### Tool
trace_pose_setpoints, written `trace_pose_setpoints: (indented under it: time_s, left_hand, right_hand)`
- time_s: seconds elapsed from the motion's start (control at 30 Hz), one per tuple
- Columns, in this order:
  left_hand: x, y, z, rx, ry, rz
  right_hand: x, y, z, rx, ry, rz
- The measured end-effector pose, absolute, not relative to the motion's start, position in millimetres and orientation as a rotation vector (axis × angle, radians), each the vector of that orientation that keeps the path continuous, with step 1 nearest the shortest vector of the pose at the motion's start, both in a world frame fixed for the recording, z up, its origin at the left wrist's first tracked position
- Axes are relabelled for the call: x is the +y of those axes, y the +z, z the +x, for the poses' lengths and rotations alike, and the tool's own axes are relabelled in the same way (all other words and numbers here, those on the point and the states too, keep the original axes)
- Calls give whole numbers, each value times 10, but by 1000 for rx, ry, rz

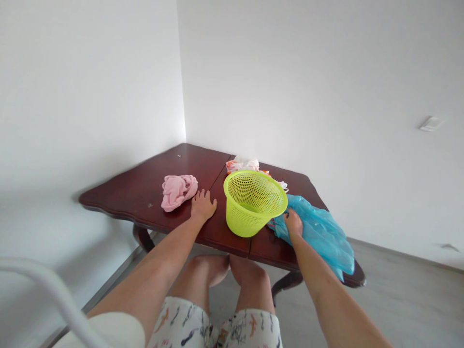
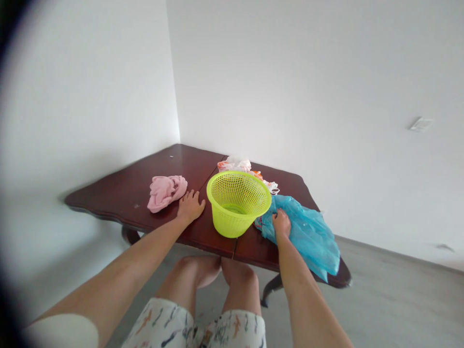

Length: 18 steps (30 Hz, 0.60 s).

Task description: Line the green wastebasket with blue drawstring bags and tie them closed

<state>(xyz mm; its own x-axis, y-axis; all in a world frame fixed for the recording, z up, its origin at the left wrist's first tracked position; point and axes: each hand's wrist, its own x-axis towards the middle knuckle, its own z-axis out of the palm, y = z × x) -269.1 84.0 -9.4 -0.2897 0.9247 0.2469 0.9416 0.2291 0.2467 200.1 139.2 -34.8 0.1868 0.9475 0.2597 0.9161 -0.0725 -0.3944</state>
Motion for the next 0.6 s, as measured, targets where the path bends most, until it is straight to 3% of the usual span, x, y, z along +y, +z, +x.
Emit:
trace_pose_setpoints:
  time_s: [0.6]
  left_hand:
    - [866, -127, -2709, -2433, -576, -1839]
  right_hand:
    - [1313, -206, 1969, -1653, 161, -1935]
